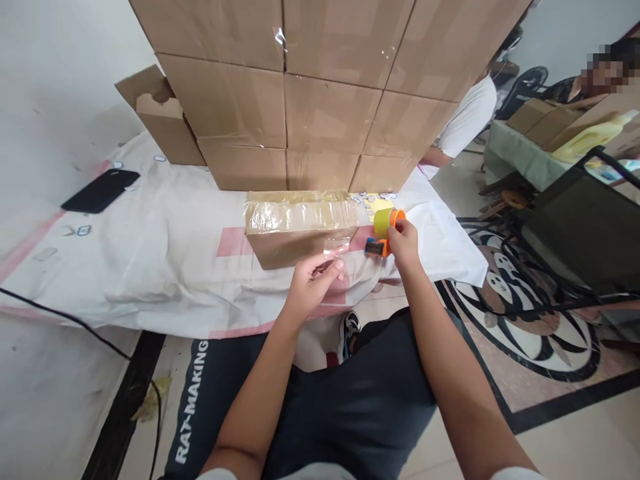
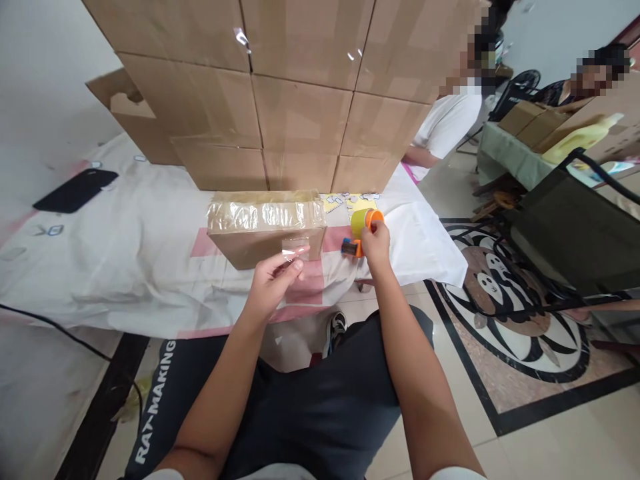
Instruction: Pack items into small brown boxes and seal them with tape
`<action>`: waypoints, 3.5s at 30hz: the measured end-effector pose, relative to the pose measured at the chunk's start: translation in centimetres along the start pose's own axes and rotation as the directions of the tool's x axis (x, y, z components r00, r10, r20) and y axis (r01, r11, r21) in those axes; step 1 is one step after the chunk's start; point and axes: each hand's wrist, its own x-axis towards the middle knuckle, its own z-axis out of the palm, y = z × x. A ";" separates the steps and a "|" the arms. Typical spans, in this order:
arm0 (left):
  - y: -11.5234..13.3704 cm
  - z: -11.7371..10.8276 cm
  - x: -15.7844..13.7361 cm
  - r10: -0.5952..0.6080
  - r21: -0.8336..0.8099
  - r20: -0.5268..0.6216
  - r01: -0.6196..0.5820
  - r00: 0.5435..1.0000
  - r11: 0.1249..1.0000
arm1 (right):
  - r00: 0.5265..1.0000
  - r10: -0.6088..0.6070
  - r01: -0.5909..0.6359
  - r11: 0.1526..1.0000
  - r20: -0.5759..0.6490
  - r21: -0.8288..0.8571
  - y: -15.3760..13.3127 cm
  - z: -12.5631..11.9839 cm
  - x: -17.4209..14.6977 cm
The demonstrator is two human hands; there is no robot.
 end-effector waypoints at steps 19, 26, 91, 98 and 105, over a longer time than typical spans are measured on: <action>-0.4 -0.4 0.4 -0.017 -0.061 -0.027 0.015 0.999 0.998 | 0.974 -0.138 0.096 0.969 -0.178 -0.228 1.4 -1.5 2.6; -1.0 -1.2 0.5 -0.011 -0.037 -0.036 0.010 0.999 0.999 | 0.973 -0.021 0.006 0.998 -0.230 -0.066 2.2 -1.8 4.1; 2.5 -1.2 0.3 0.162 0.475 -0.386 0.046 0.908 0.879 | 0.633 -0.749 0.705 0.662 0.194 0.254 -15.3 -0.9 -5.4; 3.2 -3.6 3.0 0.659 0.904 0.020 -0.296 0.752 0.310 | 0.508 -0.604 0.690 0.712 0.614 0.128 -18.5 2.8 -1.1; 1.2 -2.6 3.5 0.565 0.927 0.138 -0.307 0.814 0.216 | 0.561 -0.516 0.702 0.711 0.647 -0.042 -15.5 7.2 1.2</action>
